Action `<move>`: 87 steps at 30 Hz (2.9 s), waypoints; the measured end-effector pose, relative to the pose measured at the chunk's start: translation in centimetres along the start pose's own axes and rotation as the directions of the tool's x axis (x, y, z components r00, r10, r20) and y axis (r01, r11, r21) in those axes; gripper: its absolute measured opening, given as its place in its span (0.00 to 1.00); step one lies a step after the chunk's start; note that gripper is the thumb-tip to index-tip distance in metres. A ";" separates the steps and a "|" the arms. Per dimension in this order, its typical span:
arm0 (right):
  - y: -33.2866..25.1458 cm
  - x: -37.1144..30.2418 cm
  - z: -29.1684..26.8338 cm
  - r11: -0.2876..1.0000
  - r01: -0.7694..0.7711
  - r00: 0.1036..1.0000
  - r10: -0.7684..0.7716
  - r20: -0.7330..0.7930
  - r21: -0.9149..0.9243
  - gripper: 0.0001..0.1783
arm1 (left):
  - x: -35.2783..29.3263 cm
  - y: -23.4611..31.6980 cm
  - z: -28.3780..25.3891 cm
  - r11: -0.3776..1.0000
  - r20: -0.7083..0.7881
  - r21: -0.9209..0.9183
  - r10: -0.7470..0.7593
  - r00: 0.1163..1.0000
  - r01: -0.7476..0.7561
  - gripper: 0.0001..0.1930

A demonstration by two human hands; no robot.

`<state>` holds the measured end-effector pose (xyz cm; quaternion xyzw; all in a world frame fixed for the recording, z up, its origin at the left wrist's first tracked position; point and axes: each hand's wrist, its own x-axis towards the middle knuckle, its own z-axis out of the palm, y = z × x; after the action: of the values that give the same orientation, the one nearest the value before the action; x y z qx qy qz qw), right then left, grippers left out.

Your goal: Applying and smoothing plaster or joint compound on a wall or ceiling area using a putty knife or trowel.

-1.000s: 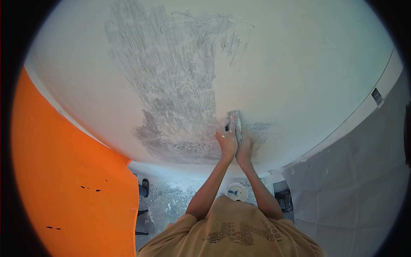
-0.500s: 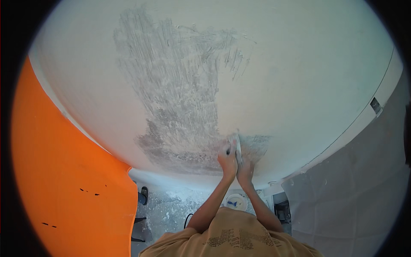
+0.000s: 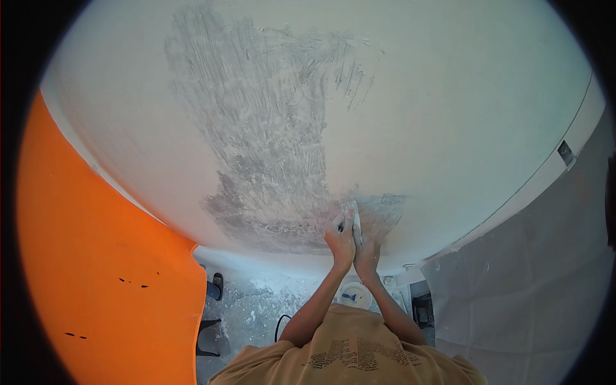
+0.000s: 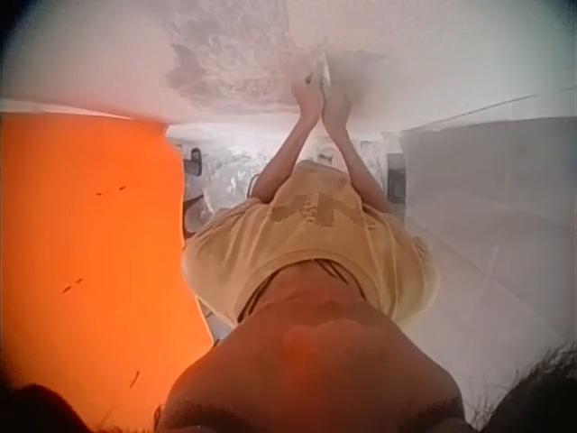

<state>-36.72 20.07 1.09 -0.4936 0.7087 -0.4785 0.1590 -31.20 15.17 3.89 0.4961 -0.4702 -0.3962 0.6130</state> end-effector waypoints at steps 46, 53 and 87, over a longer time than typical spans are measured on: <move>-2.4 1.3 0.8 0.995 0.066 0.993 -0.074 -0.095 -0.079 0.28 | 2.0 -0.2 -0.4 0.997 -0.040 0.001 0.071 0.997 -0.071 0.21; -3.6 1.3 0.1 0.994 0.108 0.994 -0.108 -0.001 0.031 0.23 | 1.8 1.2 -1.9 0.998 0.034 -0.025 -0.061 0.998 0.061 0.21; 1.6 -1.6 5.7 0.926 0.096 0.993 -0.114 0.026 0.364 0.19 | 2.1 -3.1 -4.3 0.995 0.054 0.032 -0.091 0.994 0.090 0.22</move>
<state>-32.84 18.52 -3.44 -0.5040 0.5771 -0.5970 0.2377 -26.59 13.60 0.98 0.5149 -0.4698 -0.4300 0.5738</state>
